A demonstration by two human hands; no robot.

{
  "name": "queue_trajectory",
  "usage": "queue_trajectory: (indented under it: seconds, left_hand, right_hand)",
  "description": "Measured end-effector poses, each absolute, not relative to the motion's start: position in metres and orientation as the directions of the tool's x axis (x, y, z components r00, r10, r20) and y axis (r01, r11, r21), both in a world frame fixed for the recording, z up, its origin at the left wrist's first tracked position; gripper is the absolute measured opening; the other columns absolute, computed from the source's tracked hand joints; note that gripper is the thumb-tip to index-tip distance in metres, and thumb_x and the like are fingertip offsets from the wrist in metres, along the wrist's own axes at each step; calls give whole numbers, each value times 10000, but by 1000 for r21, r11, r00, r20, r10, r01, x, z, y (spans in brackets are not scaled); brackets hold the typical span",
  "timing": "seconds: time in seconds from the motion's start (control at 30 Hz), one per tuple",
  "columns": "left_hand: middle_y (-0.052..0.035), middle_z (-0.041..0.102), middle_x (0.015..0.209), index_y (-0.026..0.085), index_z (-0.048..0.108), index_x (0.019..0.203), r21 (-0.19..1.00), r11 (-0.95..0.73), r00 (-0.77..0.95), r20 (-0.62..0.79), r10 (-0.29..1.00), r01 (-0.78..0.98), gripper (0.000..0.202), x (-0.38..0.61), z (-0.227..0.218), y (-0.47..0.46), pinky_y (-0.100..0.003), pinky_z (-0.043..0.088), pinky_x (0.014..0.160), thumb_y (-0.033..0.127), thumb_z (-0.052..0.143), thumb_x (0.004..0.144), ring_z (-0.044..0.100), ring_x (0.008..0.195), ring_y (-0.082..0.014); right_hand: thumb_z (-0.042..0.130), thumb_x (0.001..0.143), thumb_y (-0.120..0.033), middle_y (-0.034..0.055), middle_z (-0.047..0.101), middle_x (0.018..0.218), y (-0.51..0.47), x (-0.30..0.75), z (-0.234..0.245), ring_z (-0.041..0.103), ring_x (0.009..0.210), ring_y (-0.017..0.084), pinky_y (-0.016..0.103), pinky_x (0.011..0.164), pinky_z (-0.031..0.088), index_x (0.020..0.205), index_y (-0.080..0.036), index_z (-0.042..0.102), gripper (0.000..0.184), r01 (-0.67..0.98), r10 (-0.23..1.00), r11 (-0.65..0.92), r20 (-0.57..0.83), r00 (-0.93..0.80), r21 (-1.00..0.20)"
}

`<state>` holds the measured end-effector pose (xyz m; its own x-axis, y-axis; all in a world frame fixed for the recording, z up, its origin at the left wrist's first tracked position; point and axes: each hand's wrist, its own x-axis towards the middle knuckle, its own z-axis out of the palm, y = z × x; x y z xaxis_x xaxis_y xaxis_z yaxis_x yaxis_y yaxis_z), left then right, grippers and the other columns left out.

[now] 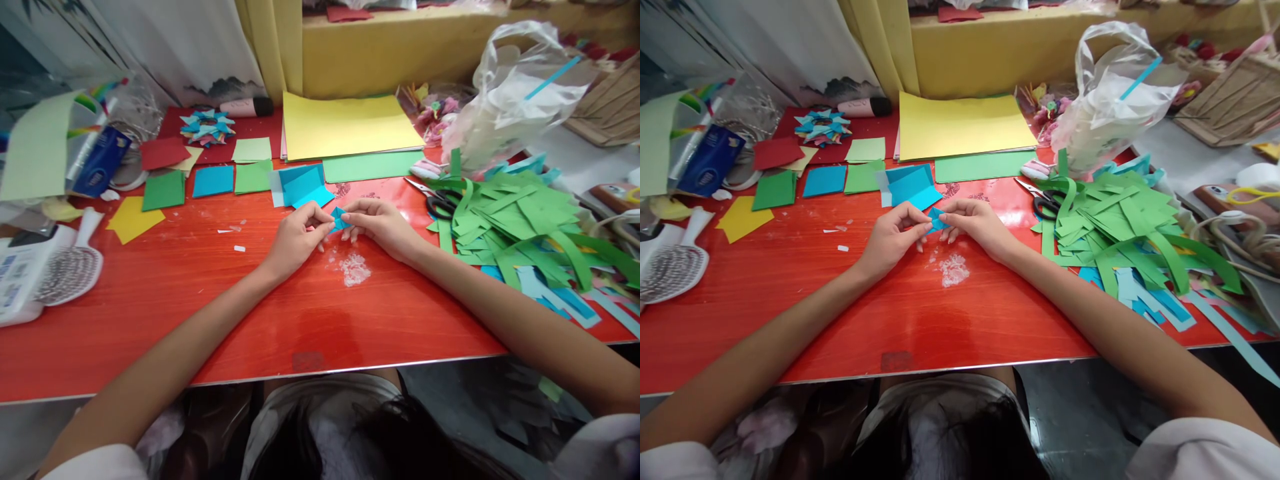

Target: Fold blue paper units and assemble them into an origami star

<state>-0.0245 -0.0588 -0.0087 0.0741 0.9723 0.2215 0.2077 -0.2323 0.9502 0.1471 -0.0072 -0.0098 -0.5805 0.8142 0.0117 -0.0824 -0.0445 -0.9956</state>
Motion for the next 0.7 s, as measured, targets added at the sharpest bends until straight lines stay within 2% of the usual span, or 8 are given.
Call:
queue_trajectory:
  seconds: [0.17,0.27,0.37,0.53,0.6,0.7]
  left_hand:
    - [26,547,690,170,521,746,950,-213,88,198,976,227,98,-25,-7,-60,-199,414,481,230,593,778,510,539,-69]
    - [24,550,729,173,521,778,950,-210,87,195,977,231,79,-25,-5,-59,-191,413,537,202,595,770,516,618,-70]
    - [39,536,713,185,509,855,955,-203,84,189,978,218,156,-25,-4,-56,-185,413,601,151,611,742,518,675,-69]
    - [55,481,678,199,478,925,984,-150,24,148,989,94,233,-25,-5,-53,-173,400,485,123,596,738,472,533,-46]
    - [55,463,708,204,467,963,992,-126,6,126,992,19,270,-25,-6,-53,-182,433,449,120,591,738,481,487,-39]
    - [46,494,769,206,447,1029,997,-67,53,68,996,-25,357,-23,-4,-54,-221,513,475,108,605,724,557,493,-57]
  right_hand:
    - [652,771,-282,14,656,622,-7,147,-11,593,522,84,207,547,494,823,-138,603,161,-77,810,-25,25,-586,-997]
    - [659,762,-285,5,648,623,-8,147,-10,605,538,95,214,538,494,871,-141,600,190,-73,806,-8,36,-591,-997]
    - [661,760,-291,-6,642,622,-9,146,-9,599,520,94,221,530,496,902,-146,593,214,-54,804,12,42,-592,-998]
    - [663,761,-326,-4,651,626,-10,144,-9,613,537,101,216,523,495,908,-158,578,239,-74,835,22,59,-547,-997]
    - [673,750,-337,10,663,650,-10,144,-7,626,567,106,219,549,506,878,-150,591,241,-60,832,9,41,-553,-998]
    - [668,750,-361,21,661,661,-12,144,-4,626,592,106,224,584,515,788,-141,607,231,-11,813,16,19,-582,-1000]
